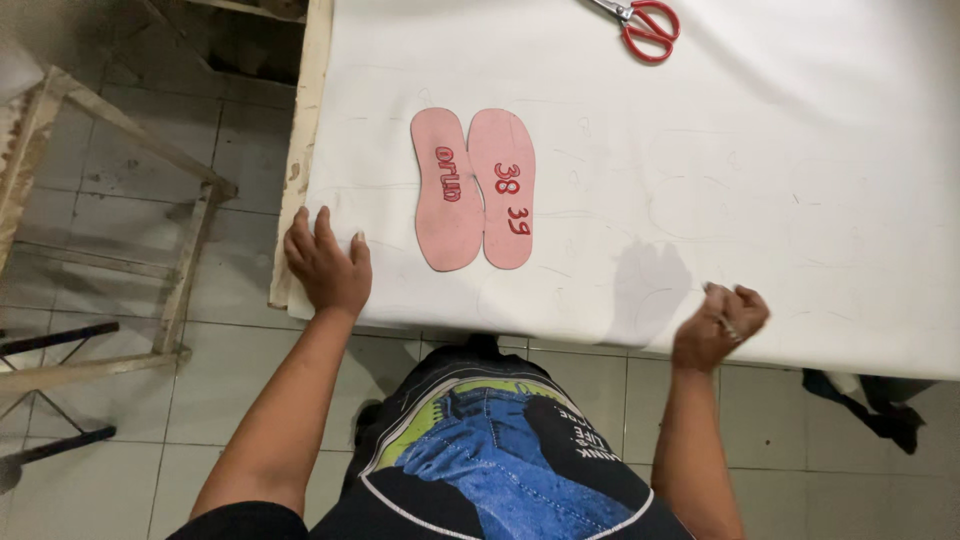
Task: The person places pink shoe insole templates on a white sheet and traces their outlines with a pencil. They reposition the templates multiple times to create several traced shapes on the sheet.
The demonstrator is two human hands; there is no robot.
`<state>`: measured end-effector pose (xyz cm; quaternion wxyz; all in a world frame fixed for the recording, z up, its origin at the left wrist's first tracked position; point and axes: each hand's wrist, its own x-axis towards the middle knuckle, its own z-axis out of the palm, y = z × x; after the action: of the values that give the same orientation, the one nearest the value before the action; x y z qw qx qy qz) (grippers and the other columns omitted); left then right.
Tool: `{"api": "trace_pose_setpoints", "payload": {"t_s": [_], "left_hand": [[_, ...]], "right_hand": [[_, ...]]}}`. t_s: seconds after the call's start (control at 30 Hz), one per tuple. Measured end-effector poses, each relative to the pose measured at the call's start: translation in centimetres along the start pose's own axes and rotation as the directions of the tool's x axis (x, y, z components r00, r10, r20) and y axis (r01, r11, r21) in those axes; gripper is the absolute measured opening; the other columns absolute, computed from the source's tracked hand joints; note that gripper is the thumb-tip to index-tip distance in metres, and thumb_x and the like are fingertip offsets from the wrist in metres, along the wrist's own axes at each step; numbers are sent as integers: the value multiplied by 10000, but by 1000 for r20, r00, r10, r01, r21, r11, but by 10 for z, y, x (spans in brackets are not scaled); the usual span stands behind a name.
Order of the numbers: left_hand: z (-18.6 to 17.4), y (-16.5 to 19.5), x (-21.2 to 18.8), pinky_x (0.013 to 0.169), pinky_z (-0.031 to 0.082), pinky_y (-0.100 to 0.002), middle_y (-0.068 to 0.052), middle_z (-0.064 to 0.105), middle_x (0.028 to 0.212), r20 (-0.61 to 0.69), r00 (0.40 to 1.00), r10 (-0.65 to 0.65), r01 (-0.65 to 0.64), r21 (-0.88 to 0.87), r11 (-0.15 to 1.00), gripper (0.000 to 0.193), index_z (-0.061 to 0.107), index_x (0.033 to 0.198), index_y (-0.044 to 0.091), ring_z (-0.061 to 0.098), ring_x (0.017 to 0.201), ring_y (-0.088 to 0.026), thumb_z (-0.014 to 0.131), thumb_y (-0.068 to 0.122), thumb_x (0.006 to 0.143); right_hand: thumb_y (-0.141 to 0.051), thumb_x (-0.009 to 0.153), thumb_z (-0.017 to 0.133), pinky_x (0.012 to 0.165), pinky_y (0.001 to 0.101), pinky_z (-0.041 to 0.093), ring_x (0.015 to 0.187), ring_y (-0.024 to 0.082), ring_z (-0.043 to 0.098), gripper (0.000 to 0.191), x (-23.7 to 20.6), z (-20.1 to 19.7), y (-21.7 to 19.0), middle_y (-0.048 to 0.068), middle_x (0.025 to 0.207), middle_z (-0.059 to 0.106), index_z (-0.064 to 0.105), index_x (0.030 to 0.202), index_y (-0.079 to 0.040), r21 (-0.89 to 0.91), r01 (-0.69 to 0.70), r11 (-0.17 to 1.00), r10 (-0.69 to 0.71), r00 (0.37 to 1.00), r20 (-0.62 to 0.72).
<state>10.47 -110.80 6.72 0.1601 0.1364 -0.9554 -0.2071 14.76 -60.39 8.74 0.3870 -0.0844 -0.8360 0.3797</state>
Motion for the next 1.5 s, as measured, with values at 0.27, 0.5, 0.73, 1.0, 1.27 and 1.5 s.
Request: {"api": "trace_pose_setpoints", "payload": {"t_s": [0.27,0.5,0.73,1.0,1.27,1.5], "left_hand": [[-30,-3,22,1063,414,-535,-184,424,1431,17,980,-200,200,-17,980,564,526,1366,33,444,1279,-425,719,265,890],[-60,-5,42,884,537,-428,-188,692,1152,361,865,-348,454,-269,849,450,631,1244,-5,673,1017,-308,694,304,923],[-92,-4,48,735,559,-365,-184,755,1018,541,788,-295,599,-561,571,391,691,1172,-55,713,838,-244,690,209,884],[-83,-12,49,736,562,-346,-186,751,1044,520,784,-339,616,-584,529,416,663,1198,-62,720,849,-239,727,189,872],[-61,-13,42,805,557,-357,-199,733,1119,391,853,-346,514,-517,685,443,642,1223,-71,716,945,-256,753,166,866],[-58,-6,42,814,567,-373,-218,731,1137,406,845,-348,523,-493,696,474,625,1253,-89,723,957,-271,751,164,872]], "right_hand": [[-250,1028,538,514,279,416,667,104,576,174,-5,-75,19,47,949,640,593,1003,-86,91,-892,443,871,405,-278],[-521,1032,654,440,275,278,511,96,500,463,-14,-76,11,31,740,621,560,943,-77,255,-945,205,979,203,-33],[-475,1051,620,454,288,338,545,120,525,467,-10,-83,12,42,728,618,587,845,-58,1,-965,264,965,264,1],[-435,1032,684,460,279,332,533,117,446,434,-7,-86,21,3,682,538,553,817,-81,40,-968,247,967,249,52],[-388,1023,688,457,276,328,532,111,433,364,-7,-91,25,-7,682,528,558,853,-93,130,-950,283,952,295,80],[-350,1004,708,450,301,312,529,121,447,360,-3,-103,29,1,667,513,515,839,-95,56,-956,286,955,290,60]]}}
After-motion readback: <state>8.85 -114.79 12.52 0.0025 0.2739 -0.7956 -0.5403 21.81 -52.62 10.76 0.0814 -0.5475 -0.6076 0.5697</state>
